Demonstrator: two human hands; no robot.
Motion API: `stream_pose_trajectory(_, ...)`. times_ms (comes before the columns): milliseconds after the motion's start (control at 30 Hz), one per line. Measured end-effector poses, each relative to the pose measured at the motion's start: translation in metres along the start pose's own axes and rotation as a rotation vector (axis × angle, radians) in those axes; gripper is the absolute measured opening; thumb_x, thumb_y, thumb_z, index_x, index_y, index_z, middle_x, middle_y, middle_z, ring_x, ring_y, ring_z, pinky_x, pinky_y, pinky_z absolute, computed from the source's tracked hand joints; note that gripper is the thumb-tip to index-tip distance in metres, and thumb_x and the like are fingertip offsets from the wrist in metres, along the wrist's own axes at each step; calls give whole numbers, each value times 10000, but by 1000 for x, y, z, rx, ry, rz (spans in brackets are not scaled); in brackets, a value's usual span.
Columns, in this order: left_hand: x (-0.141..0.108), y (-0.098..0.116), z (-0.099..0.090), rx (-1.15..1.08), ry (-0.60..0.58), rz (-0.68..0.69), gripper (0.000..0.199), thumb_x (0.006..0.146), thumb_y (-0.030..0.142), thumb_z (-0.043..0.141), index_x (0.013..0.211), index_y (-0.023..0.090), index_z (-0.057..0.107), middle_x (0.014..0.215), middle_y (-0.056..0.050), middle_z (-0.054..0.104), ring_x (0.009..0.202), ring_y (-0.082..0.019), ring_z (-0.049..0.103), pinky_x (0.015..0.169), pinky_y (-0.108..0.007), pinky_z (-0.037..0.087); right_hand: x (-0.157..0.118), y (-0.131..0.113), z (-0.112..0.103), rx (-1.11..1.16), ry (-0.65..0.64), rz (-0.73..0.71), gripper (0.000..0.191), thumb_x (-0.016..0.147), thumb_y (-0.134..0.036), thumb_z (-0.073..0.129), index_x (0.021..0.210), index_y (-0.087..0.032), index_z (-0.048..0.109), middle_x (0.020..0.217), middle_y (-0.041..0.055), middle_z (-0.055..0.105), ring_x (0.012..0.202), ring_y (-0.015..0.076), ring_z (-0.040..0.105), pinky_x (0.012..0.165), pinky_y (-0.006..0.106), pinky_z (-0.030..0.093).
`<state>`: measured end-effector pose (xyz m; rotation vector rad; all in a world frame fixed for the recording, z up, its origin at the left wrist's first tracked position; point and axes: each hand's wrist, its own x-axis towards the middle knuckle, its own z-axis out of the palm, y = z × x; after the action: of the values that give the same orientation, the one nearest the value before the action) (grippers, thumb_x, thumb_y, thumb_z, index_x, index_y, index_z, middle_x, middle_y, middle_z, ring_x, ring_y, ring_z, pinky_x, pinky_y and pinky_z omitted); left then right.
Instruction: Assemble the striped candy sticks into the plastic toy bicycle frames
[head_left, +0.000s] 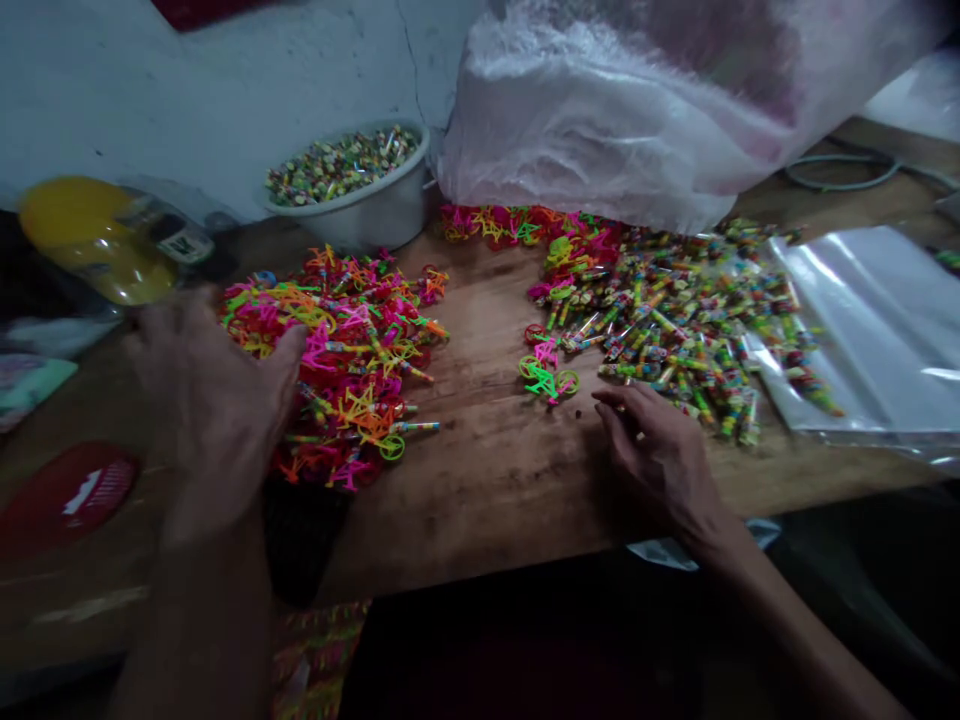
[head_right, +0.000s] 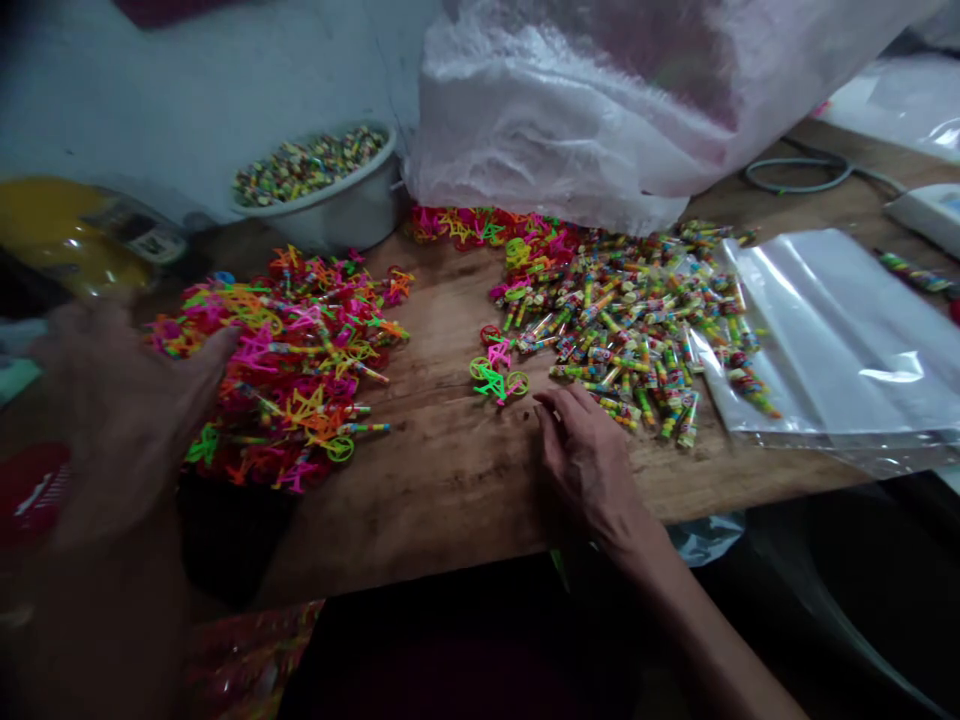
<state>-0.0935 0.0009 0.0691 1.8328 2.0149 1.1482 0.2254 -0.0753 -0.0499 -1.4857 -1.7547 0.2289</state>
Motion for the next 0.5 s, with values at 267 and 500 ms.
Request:
stream_pose_trajectory(267, -71, 65, 137, 447, -323, 744, 359, 837, 152, 488, 1188, 193, 551, 1359, -96, 452, 1200, -315, 419, 949, -477, 391, -11, 11, -21, -502, 108, 123, 172, 847, -276, 509, 884, -188, 652, 830, 51, 613, 687, 159, 547, 591, 261, 378)
stream_pose_trajectory(500, -62, 51, 174, 261, -451, 823, 329, 898, 249, 421, 1183, 148, 549, 1246, -137, 512, 1166, -260, 437, 953, -410, 402, -7, 15, -19, -596, -88, 84, 191, 852, -246, 486, 923, -217, 661, 797, 44, 551, 652, 152, 444, 626, 279, 311)
